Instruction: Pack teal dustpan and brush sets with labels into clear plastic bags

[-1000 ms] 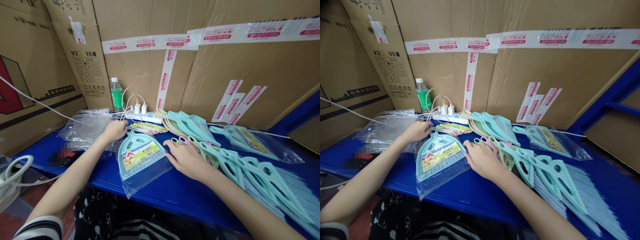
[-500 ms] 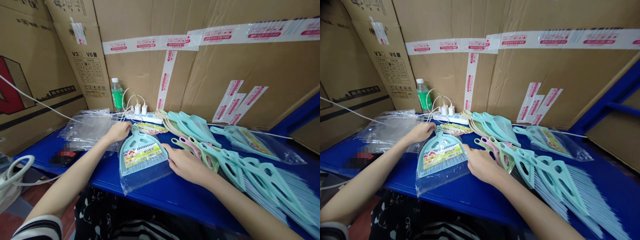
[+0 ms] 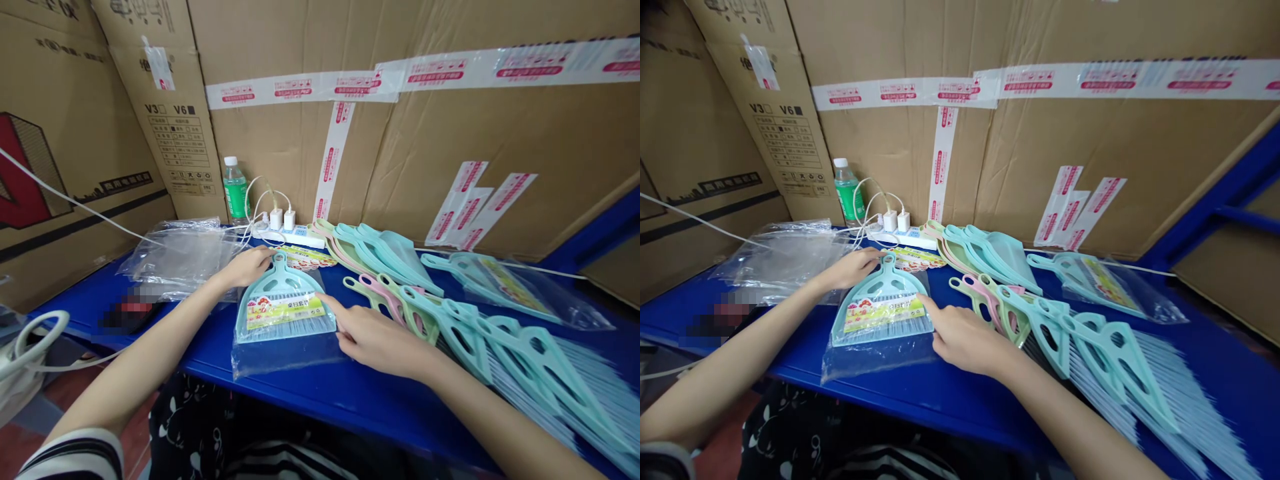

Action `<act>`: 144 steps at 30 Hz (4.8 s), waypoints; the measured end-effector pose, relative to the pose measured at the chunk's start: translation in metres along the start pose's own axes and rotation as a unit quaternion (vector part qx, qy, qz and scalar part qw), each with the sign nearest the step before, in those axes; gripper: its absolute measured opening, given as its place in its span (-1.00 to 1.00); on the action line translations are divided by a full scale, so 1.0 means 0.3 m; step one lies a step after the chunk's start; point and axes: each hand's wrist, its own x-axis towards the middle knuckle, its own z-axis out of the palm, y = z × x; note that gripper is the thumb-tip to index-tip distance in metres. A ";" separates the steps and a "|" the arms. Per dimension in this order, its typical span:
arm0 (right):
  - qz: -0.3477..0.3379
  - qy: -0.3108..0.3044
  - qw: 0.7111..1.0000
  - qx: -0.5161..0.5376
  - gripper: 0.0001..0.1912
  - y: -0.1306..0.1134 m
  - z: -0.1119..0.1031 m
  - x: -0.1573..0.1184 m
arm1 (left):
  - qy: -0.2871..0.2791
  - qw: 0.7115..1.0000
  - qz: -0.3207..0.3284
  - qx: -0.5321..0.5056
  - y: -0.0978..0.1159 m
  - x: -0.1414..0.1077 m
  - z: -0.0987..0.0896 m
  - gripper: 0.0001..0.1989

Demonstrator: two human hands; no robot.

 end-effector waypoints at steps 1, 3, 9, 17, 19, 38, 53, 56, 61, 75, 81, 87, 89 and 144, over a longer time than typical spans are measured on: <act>-0.005 -0.003 1.000 0.002 -0.27 0.002 0.001 0.000 | 0.000 1.000 0.010 -0.009 -0.001 0.001 0.007 -0.58; -0.014 -0.008 1.000 0.006 -0.26 0.005 0.002 0.001 | 0.003 1.000 0.026 -0.014 -0.001 0.003 0.019 -0.59; -0.030 -0.019 0.999 0.027 -0.22 0.008 -0.004 -0.006 | -0.001 1.000 0.024 -0.018 0.010 0.001 0.019 -0.58; -0.025 -0.053 0.998 0.030 -0.19 0.012 -0.003 -0.020 | -0.053 0.997 0.006 -0.056 0.028 -0.020 -0.050 -0.68; -0.019 -0.057 0.998 0.034 -0.18 0.009 -0.007 -0.021 | -0.060 0.994 0.024 -0.090 0.033 -0.020 -0.053 -0.70; -0.041 -0.053 0.996 0.052 -0.13 0.017 -0.005 -0.017 | -0.047 0.993 0.062 -0.091 0.049 -0.013 -0.023 -0.74; -0.037 -0.104 0.994 -0.003 -0.15 0.029 -0.029 -0.038 | 0.003 0.992 0.104 -0.075 0.078 -0.014 0.010 -0.69; -0.046 -0.118 0.992 0.007 -0.19 0.043 -0.042 -0.048 | -0.003 0.991 0.119 -0.056 0.081 -0.020 0.003 -0.70; -0.064 -0.079 0.994 0.037 -0.39 0.054 -0.079 -0.046 | -0.008 0.992 0.129 -0.012 0.084 -0.029 -0.009 -0.69; -0.045 0.037 0.998 0.016 -0.31 0.035 -0.036 -0.030 | -0.056 0.940 0.303 -0.144 0.223 -0.128 -0.101 -0.81; -0.076 0.051 0.995 -0.038 -0.70 0.015 -0.031 -0.046 | -0.105 0.912 0.372 -0.141 0.265 -0.157 -0.071 -0.81; -0.085 0.064 0.990 -0.091 -0.82 0.010 -0.023 -0.060 | -0.089 0.909 0.388 -0.127 0.262 -0.155 -0.070 -0.81; -0.077 0.052 0.991 -0.095 -0.89 0.010 -0.027 -0.060 | -0.083 0.909 0.394 -0.108 0.263 -0.155 -0.069 -0.80; -0.087 0.082 0.976 -0.180 -0.89 -0.011 -0.011 -0.017 | -0.009 0.908 0.417 0.038 0.287 -0.176 -0.057 -0.71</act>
